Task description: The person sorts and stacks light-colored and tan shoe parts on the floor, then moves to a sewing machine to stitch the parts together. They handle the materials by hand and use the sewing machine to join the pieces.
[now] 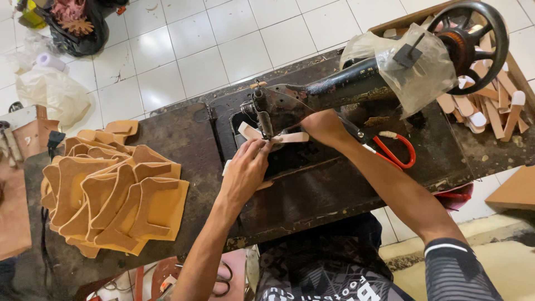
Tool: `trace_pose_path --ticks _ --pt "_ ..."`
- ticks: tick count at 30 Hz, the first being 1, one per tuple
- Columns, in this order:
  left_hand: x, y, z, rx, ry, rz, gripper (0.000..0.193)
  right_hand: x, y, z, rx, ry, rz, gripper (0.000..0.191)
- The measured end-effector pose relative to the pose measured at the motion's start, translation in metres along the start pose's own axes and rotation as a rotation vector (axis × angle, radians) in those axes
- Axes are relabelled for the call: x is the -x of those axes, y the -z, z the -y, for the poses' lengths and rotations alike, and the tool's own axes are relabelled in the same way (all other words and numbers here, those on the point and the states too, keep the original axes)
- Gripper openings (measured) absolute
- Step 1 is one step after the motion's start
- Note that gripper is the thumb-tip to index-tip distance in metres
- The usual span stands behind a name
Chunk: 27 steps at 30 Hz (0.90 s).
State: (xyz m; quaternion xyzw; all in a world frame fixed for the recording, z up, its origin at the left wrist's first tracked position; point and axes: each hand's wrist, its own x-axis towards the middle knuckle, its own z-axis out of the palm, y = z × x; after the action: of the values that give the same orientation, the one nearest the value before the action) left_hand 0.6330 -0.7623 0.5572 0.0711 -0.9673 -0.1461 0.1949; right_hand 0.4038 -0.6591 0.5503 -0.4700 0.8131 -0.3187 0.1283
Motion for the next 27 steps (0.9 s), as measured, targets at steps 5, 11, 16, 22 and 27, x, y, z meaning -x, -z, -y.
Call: trace_pose_path --ticks 5,11,16,22,27 --pt "-0.001 0.001 -0.01 -0.1 -0.054 0.046 0.081 -0.057 -0.015 0.005 -1.159 0.145 0.152 0.048" --pt "-0.003 0.001 -0.018 -0.344 -0.106 0.067 0.074 -0.041 -0.003 0.004 -1.088 0.575 0.165 0.052" --pt "-0.005 0.001 -0.019 -0.208 -0.066 0.091 0.082 -0.015 -0.002 0.006 -1.13 0.375 0.182 0.062" --pt "-0.003 -0.002 -0.019 -0.213 -0.082 0.048 0.074 -0.01 0.007 0.017 -1.215 0.343 0.216 0.066" --pt "-0.002 -0.009 -0.019 -0.261 -0.047 0.024 0.062 -0.001 0.011 0.022 -1.018 0.298 0.14 0.053"
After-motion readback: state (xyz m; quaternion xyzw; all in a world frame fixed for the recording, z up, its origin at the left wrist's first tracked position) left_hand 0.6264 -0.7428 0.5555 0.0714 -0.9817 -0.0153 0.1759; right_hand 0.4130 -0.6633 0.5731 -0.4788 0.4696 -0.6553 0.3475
